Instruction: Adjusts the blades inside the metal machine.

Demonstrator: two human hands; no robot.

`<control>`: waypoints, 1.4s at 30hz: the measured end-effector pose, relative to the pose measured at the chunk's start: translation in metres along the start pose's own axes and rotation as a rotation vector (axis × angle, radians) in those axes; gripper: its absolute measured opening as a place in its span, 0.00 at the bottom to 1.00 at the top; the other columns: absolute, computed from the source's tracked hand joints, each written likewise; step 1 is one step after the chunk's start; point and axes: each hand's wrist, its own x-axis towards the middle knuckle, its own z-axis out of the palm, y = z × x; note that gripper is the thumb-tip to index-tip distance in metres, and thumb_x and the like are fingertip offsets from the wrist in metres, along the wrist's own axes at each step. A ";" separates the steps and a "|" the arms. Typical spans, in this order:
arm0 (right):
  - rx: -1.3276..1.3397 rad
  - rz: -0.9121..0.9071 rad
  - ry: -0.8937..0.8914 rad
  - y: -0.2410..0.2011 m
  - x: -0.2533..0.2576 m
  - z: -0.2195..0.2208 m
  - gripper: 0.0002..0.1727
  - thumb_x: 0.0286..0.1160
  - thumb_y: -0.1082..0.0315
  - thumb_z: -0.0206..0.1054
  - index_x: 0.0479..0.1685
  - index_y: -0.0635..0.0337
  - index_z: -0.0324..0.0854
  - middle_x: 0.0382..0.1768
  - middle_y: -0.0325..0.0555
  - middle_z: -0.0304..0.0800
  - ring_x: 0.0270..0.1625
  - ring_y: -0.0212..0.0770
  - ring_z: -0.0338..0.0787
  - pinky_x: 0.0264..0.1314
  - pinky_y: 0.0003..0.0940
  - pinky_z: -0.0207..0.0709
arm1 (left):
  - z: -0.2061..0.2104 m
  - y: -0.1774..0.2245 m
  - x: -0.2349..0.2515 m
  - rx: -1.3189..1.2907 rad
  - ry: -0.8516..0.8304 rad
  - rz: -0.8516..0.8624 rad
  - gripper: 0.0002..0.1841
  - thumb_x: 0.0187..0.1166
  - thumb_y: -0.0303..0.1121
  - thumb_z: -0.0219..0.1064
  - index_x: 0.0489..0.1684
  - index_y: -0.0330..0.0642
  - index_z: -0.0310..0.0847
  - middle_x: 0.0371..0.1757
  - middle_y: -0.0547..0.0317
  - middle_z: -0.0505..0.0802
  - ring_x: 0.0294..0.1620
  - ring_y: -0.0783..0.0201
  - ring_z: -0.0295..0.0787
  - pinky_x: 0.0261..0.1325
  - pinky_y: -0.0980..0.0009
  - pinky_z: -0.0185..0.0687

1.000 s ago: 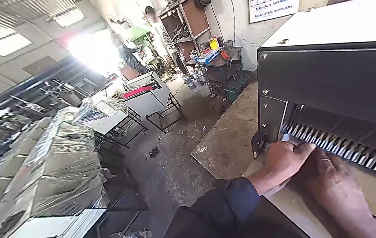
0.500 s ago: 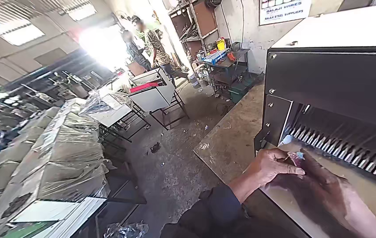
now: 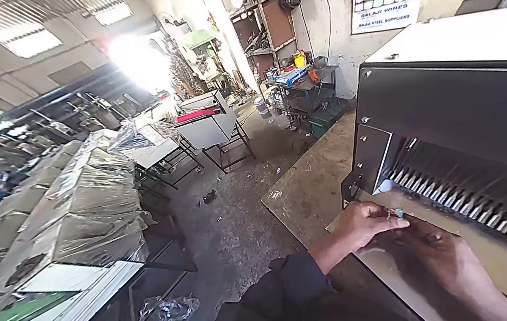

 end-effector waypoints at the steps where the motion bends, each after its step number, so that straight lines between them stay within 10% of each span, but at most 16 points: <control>1: 0.011 -0.007 -0.005 0.000 0.000 0.001 0.19 0.74 0.62 0.67 0.63 0.50 0.89 0.48 0.31 0.99 0.49 0.24 0.95 0.56 0.30 0.90 | -0.005 0.001 0.001 0.023 -0.044 0.003 0.13 0.75 0.36 0.77 0.34 0.32 0.88 0.28 0.60 0.89 0.30 0.74 0.83 0.40 0.73 0.81; 8: 0.220 0.083 -0.029 -0.014 -0.001 0.004 0.12 0.72 0.69 0.69 0.52 0.54 0.90 0.42 0.34 0.99 0.42 0.29 0.97 0.47 0.29 0.93 | 0.011 -0.001 0.003 -0.035 0.113 0.132 0.08 0.73 0.26 0.75 0.27 0.31 0.88 0.31 0.55 0.90 0.34 0.70 0.86 0.44 0.71 0.84; 18: 0.110 0.281 -0.079 -0.022 0.000 -0.013 0.15 0.75 0.57 0.76 0.56 0.50 0.91 0.45 0.32 0.98 0.45 0.27 0.96 0.57 0.32 0.91 | -0.003 -0.001 0.012 -0.209 -0.139 -0.118 0.09 0.85 0.29 0.66 0.47 0.30 0.85 0.35 0.52 0.92 0.30 0.65 0.88 0.38 0.69 0.89; 25: -0.038 0.392 0.000 -0.041 0.001 -0.012 0.12 0.75 0.55 0.75 0.37 0.54 0.89 0.32 0.37 0.94 0.36 0.33 0.93 0.48 0.41 0.88 | 0.013 -0.003 0.026 0.098 -0.024 0.107 0.08 0.80 0.28 0.71 0.29 0.37 0.87 0.24 0.61 0.88 0.22 0.71 0.81 0.29 0.75 0.80; 32: -0.318 0.395 0.382 -0.052 0.034 -0.017 0.12 0.74 0.54 0.77 0.36 0.53 0.89 0.27 0.42 0.91 0.30 0.41 0.89 0.36 0.51 0.83 | -0.016 0.017 0.044 0.609 -0.153 0.269 0.27 0.82 0.47 0.71 0.77 0.44 0.78 0.44 0.55 0.96 0.38 0.64 0.94 0.48 0.61 0.93; 42: -0.563 0.407 0.775 -0.044 0.067 0.043 0.09 0.75 0.60 0.74 0.34 0.55 0.88 0.25 0.43 0.90 0.28 0.44 0.89 0.32 0.52 0.80 | -0.103 -0.015 0.070 0.361 -0.053 0.869 0.11 0.82 0.31 0.69 0.52 0.32 0.91 0.38 0.51 0.95 0.34 0.74 0.88 0.40 0.81 0.85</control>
